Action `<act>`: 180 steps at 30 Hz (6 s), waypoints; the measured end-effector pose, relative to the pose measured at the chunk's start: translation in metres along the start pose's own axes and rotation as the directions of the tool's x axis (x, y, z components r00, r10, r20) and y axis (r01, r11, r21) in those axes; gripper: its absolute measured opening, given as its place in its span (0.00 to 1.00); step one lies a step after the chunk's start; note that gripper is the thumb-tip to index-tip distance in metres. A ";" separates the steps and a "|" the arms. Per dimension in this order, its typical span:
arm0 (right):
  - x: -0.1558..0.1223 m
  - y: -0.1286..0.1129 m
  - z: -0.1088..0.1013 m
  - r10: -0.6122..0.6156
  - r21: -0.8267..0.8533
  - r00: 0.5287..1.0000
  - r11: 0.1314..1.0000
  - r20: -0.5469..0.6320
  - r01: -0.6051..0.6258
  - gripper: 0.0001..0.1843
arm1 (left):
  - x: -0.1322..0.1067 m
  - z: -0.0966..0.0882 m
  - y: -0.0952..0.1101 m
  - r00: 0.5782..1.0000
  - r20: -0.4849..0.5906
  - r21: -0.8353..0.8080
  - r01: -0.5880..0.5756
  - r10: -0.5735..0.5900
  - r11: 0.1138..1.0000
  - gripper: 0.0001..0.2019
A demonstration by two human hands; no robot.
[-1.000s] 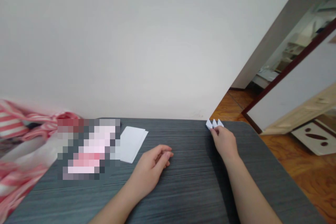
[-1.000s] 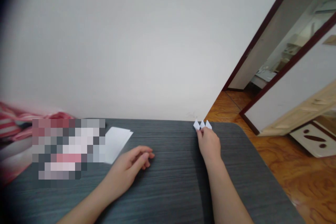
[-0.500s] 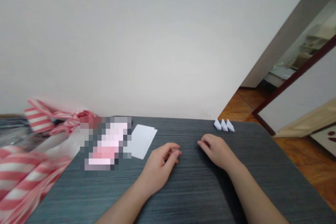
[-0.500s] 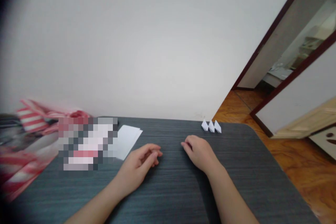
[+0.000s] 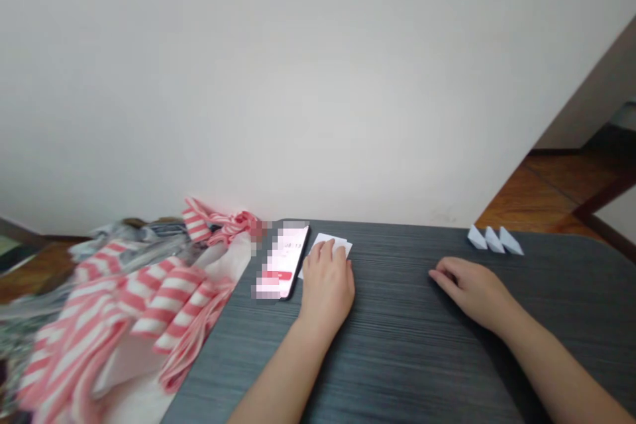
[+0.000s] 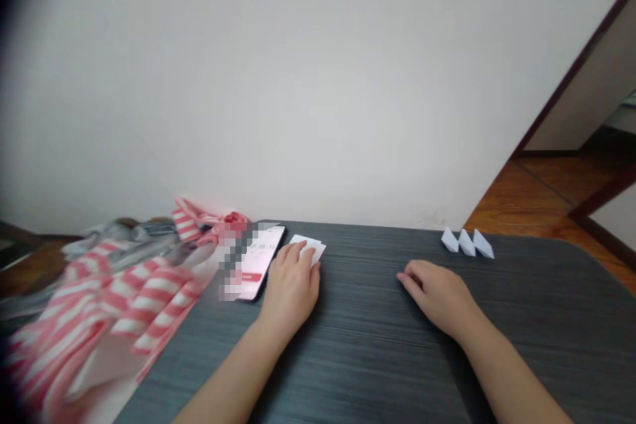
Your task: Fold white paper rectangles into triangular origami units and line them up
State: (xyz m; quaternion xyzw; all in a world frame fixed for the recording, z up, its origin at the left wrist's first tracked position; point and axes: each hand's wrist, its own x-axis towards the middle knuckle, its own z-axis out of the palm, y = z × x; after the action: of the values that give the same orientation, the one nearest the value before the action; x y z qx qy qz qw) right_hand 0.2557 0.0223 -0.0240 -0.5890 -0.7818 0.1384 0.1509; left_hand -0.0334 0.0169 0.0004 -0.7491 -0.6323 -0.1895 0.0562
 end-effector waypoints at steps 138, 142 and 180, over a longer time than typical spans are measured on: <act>-0.012 -0.041 0.013 0.111 0.623 0.992 0.780 -0.052 -0.055 0.16 | -0.005 0.023 0.031 0.851 0.492 -0.851 0.426 0.184 0.307 0.12; -0.011 -0.046 0.011 0.071 0.645 0.995 0.764 -0.074 -0.007 0.16 | -0.006 0.018 0.031 0.866 0.463 -0.840 0.361 0.189 0.404 0.12; -0.008 -0.069 0.003 -0.117 0.535 0.991 0.834 -0.073 0.137 0.11 | -0.007 0.003 0.036 0.872 0.311 -0.808 0.033 0.378 0.588 0.11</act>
State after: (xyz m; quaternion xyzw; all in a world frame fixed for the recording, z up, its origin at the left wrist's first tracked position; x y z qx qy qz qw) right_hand 0.1960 -0.0040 -0.0005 -0.4722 -0.7459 0.3308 0.3334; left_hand 0.0007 0.0043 0.0005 -0.7766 -0.3983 -0.2634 -0.4108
